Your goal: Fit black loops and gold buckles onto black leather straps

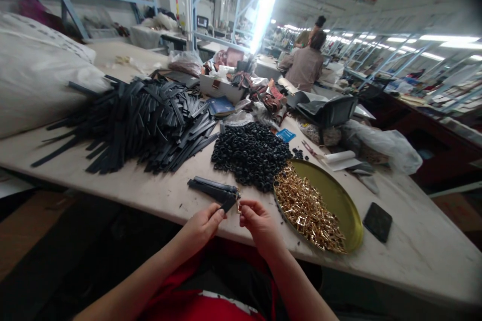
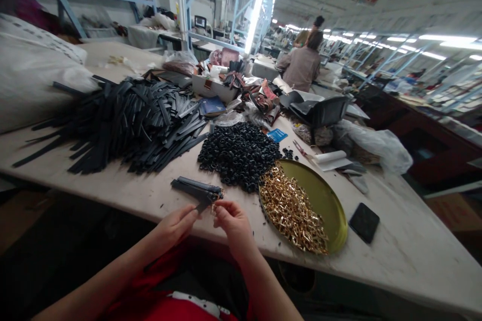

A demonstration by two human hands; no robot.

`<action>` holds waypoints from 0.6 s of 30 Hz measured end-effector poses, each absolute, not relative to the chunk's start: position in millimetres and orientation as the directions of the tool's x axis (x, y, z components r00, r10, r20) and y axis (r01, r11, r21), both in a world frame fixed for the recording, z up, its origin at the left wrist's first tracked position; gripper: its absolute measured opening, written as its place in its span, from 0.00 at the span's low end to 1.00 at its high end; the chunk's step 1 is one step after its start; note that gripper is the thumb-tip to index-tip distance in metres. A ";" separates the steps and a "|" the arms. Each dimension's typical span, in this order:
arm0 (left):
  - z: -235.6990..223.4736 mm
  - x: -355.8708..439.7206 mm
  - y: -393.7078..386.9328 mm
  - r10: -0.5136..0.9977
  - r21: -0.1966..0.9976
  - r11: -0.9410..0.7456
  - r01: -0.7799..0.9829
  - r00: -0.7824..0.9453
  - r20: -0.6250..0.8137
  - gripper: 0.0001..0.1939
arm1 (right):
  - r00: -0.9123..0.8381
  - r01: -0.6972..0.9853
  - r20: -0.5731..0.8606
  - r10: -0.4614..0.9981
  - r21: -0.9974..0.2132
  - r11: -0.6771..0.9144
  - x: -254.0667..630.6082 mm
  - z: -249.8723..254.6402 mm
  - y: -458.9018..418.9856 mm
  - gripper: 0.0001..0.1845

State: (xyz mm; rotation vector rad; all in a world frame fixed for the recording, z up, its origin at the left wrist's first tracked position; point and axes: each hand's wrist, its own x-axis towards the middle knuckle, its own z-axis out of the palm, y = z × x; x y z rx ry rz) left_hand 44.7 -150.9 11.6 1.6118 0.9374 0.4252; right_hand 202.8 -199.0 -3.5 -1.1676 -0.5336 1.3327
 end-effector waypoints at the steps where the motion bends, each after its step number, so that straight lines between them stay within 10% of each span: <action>1: 12.0 42.7 -152.5 0.748 0.936 -0.012 0.352 0.624 -0.225 0.19 | 0.219 -0.556 -0.375 0.901 -0.807 -0.201 201.2 -2.4 -199.0 0.15; 5: 16.7 41.9 -156.9 0.697 0.945 -0.078 0.318 0.695 -0.176 0.17 | 0.126 -0.692 -0.478 0.869 -0.670 -0.269 188.1 -2.8 -202.2 0.19; 12: 16.9 52.5 -152.9 0.671 0.920 -0.104 0.377 0.710 -0.214 0.13 | 0.383 -0.305 -0.178 0.906 -0.951 -0.058 179.9 -10.7 -212.3 0.11; 18: 8.8 56.4 -150.4 0.679 0.928 0.022 0.371 0.676 -0.286 0.13 | 0.394 -0.340 -0.246 0.886 -0.934 -0.108 180.0 -20.9 -206.1 0.11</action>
